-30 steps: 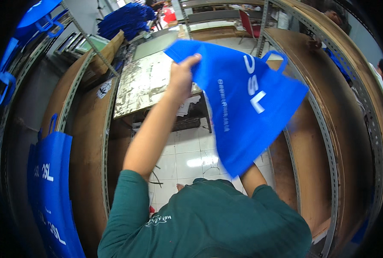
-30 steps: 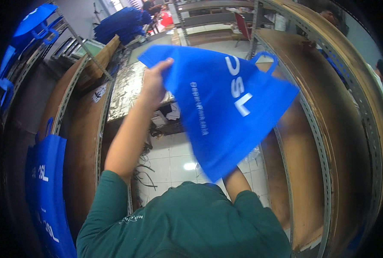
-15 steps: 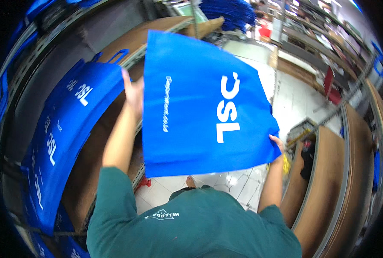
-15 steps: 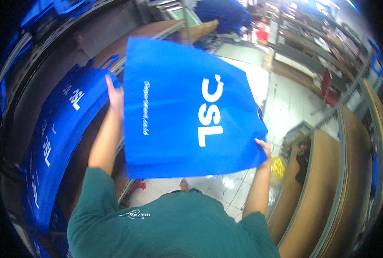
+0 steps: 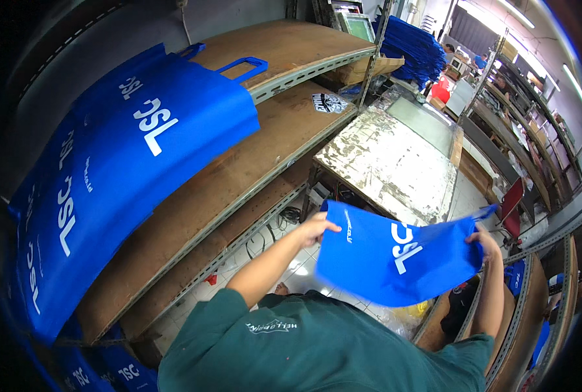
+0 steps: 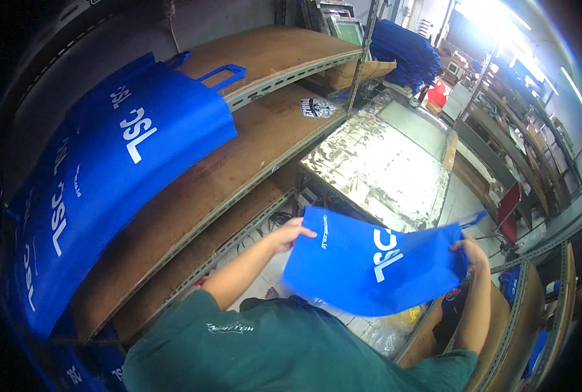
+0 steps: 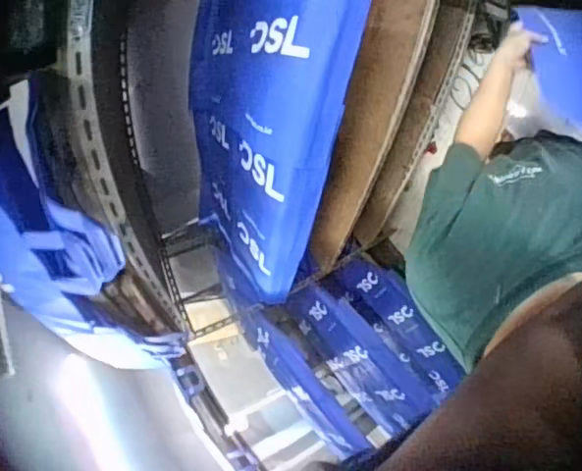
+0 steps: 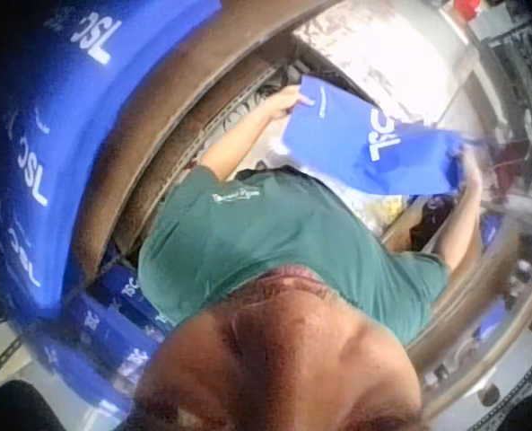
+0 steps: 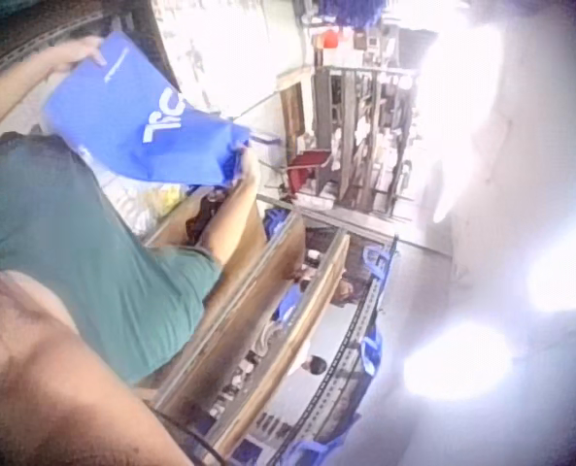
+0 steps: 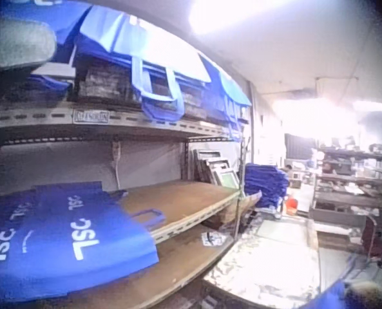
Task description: The person repeatedly picks up blue tote bags from a lower shelf, unfolds them, and places them onto a higher shelf. They handle the bags one at a time, smoothing them out before stacking them in a neat pile.
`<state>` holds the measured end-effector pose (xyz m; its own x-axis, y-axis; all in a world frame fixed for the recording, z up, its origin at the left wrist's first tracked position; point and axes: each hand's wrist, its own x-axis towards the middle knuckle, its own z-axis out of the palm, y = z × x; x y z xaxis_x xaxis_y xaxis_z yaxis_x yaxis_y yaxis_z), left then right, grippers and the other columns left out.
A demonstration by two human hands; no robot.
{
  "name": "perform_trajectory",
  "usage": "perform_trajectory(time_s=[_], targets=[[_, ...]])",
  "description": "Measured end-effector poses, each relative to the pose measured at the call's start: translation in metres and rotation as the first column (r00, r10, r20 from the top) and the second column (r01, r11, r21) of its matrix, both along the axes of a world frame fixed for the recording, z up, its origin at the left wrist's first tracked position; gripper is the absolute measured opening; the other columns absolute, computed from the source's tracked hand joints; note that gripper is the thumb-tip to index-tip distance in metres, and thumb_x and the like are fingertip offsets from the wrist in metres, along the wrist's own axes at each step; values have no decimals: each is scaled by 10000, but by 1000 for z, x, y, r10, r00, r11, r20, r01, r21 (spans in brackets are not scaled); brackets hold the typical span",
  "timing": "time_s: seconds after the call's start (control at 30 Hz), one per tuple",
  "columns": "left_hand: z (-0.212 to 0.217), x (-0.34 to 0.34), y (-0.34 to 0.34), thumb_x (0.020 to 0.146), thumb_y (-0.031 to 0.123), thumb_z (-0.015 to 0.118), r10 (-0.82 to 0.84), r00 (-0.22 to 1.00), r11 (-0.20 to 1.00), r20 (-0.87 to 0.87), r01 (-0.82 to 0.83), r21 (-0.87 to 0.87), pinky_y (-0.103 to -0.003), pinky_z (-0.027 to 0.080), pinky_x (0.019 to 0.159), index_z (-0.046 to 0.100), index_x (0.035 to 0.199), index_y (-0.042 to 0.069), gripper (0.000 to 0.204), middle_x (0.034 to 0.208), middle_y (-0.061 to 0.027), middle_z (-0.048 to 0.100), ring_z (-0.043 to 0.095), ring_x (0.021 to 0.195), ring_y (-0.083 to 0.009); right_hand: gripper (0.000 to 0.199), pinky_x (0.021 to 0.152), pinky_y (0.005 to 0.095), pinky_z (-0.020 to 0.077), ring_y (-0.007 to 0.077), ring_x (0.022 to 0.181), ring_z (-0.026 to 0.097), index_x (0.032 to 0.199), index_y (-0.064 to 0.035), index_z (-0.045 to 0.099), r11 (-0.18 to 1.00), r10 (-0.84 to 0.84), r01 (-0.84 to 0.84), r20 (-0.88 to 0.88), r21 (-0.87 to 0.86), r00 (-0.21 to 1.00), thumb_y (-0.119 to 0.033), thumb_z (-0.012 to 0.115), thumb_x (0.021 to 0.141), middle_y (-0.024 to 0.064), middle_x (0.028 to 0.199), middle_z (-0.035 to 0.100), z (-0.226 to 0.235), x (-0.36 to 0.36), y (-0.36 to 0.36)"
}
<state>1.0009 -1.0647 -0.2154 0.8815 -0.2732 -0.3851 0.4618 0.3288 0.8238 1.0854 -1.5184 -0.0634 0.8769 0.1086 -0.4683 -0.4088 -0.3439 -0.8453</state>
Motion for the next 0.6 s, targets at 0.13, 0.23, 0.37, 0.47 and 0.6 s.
perform_trajectory(time_s=[0.13,0.23,0.37,0.47,0.6], targets=[[-9,55,31,705,-13,588,-94,984,967,-152,126,221,-270,535,626,594,905,58,212,822,-63,624,628,714,-154,451,636,298,474,197,693,567,1067,-28,545,951,143,-192,-206,-241,968,-15,555,616,80,879,589,-84,38,-73],[14,90,49,710,20,573,-236,968,965,-91,244,94,-288,529,527,588,892,52,185,758,-61,604,611,620,-150,563,679,282,468,184,745,573,1165,-16,519,990,-135,136,10,-46,991,5,550,602,76,947,591,-20,-3,1],[156,103,55,727,49,542,-228,957,962,178,193,193,-262,519,519,558,1018,77,292,817,-48,604,620,660,-134,695,740,280,479,210,798,592,1253,-36,456,962,-230,187,217,201,949,-22,494,560,99,972,607,20,-24,15],[230,117,76,692,30,547,-166,878,973,448,72,220,-270,485,583,572,935,73,248,793,-40,574,570,665,-133,707,828,316,470,249,938,578,1318,-15,362,928,-180,16,410,372,894,-88,539,637,159,1161,522,52,-34,37],[317,119,112,685,2,535,21,781,971,624,-166,174,-272,489,611,542,880,48,201,749,-47,555,564,658,-136,683,894,345,426,264,1039,527,1334,-21,337,853,-283,-19,493,521,822,-147,559,701,162,1218,481,57,16,87]])
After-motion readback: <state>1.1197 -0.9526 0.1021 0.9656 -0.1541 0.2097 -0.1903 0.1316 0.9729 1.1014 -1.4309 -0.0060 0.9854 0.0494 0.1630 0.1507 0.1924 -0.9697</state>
